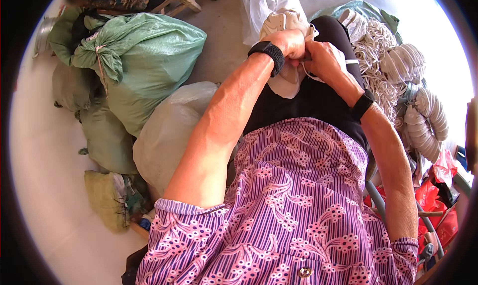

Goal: Lacing shoelaces through the eyelets of athletic shoes in a workshop setting.

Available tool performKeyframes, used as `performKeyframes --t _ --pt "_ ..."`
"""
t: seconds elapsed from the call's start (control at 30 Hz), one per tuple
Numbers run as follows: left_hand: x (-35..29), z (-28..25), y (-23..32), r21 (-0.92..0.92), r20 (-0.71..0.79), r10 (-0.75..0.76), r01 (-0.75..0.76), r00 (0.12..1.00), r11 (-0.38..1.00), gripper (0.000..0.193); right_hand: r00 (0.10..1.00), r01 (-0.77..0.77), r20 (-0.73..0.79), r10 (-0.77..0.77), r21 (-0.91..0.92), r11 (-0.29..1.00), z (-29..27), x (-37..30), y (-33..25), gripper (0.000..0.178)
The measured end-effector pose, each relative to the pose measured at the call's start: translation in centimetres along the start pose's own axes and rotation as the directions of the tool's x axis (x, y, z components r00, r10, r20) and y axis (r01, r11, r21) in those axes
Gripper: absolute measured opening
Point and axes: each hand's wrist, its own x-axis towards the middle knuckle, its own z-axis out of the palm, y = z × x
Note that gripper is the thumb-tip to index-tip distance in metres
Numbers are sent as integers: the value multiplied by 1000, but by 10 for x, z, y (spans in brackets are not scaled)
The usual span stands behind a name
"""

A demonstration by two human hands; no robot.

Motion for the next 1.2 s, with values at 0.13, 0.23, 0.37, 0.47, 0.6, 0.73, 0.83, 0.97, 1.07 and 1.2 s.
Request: performKeyframes --t 0.13,0.23,0.37,0.47,0.6,0.73,0.83,0.97,1.07,1.2 --pt "-10 -4 9 45 15 -7 7 1000 999 13 999 -17 -32 16 -39 999 3 -1 2 20" --pt "-9 -5 7 112 11 -17 15 1000 994 12 998 21 -51 -23 -40 999 2 -3 2 18" --pt "-11 -8 7 32 44 -13 12 999 999 11 995 34 -91 -35 -18 999 3 -4 1 14" --pt "-12 -7 3 -35 37 -10 11 999 999 10 990 69 -121 -74 -46 997 2 -8 0 15" --pt "-4 -2 -5 -109 -4 21 -21 1000 994 10 964 212 -144 -221 -77 974 3 -8 8 14" --pt "-1 -2 -1 -70 24 46 -45 999 997 10 963 215 -136 -231 -123 969 4 -10 3 14" --pt "-8 -5 6 -25 19 20 -19 1000 1000 10 970 191 -119 -211 -162 968 4 -9 3 16" --pt "-3 2 -5 -55 -47 99 -101 994 993 12 965 209 -127 -230 -156 965 1 -12 1 17" --pt "6 10 -11 -42 -115 156 -162 981 986 14 960 235 -112 -255 -169 957 -1 -13 3 18" --pt "3 5 -5 26 -78 179 -178 981 984 18 947 261 -143 -288 -183 948 3 -14 7 18"
